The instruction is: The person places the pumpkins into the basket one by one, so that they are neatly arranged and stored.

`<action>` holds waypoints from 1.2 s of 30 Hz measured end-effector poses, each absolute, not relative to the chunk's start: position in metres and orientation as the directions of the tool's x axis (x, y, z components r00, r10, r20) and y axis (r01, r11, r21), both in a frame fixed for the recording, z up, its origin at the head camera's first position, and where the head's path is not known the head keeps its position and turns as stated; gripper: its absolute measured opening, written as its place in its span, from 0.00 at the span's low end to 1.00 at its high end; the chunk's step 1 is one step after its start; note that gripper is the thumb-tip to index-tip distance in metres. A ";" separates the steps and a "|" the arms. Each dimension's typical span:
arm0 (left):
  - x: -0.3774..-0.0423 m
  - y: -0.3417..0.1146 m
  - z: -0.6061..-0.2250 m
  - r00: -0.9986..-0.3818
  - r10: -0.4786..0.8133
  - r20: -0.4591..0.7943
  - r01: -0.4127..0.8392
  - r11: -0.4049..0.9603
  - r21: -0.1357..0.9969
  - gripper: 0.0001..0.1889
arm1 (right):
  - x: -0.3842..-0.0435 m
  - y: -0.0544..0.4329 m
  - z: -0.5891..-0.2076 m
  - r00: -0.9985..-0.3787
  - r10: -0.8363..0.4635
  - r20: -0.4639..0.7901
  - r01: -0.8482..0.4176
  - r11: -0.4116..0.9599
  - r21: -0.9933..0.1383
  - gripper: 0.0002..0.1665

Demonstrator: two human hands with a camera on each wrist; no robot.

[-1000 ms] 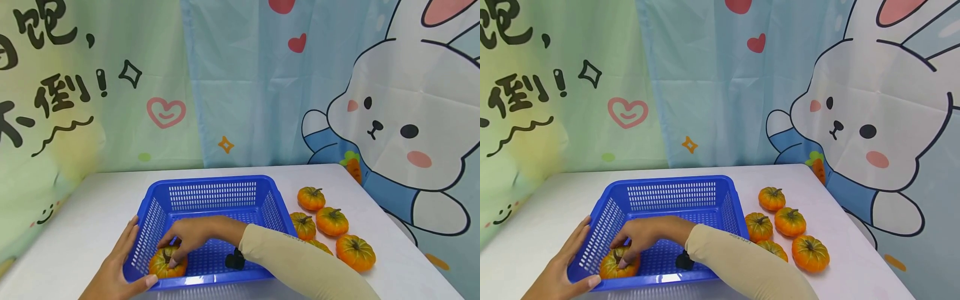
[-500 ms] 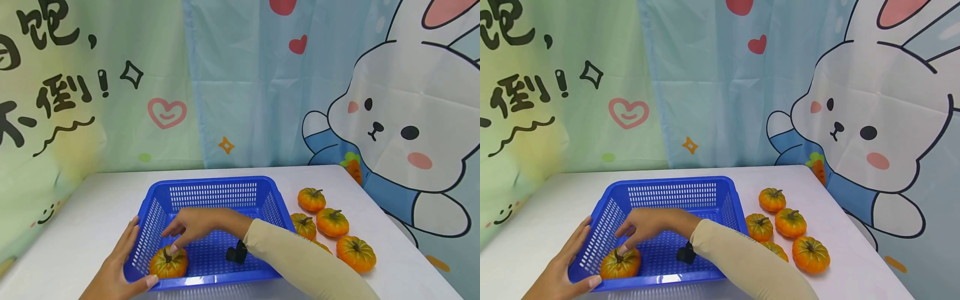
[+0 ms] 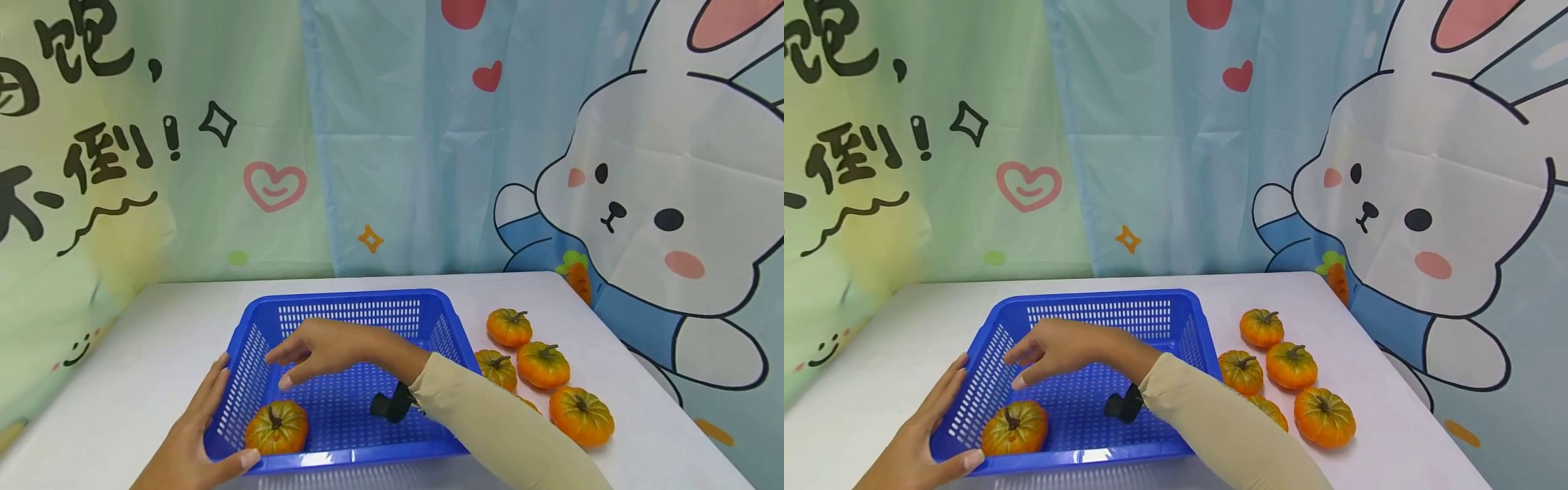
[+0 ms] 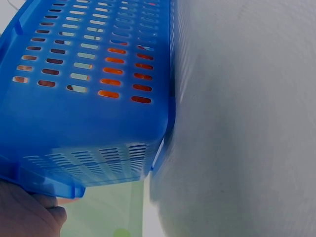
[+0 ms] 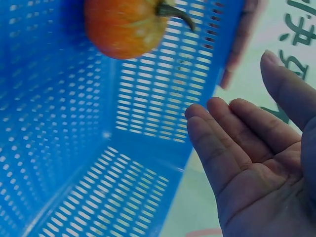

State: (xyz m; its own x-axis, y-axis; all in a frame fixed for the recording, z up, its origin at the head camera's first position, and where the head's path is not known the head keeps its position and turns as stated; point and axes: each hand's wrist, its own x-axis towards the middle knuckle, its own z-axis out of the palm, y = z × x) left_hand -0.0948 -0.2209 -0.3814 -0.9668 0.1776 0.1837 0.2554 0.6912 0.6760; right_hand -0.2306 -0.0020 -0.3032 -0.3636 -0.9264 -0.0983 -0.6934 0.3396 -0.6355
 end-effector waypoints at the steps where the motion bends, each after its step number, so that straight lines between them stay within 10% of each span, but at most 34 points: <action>1: -0.095 -0.221 -0.381 -0.968 0.176 0.179 0.251 0.692 0.677 0.57 | -0.230 0.000 -0.300 -0.367 -0.926 -0.088 -0.696 0.336 -0.634 0.29; 36: -0.095 -0.222 -0.381 -0.974 0.166 0.153 0.225 0.695 0.683 0.57 | -0.216 0.085 -0.267 -0.465 -0.874 0.138 -0.640 0.225 -0.735 0.24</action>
State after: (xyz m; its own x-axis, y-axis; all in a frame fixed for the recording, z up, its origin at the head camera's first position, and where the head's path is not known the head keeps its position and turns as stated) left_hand -0.0948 -0.2215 -0.3814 -0.9743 0.1655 0.1528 0.2252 0.6953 0.6825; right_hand -0.2159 0.0849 -0.2670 -0.4655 -0.8743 0.1379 -0.6400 0.2248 -0.7348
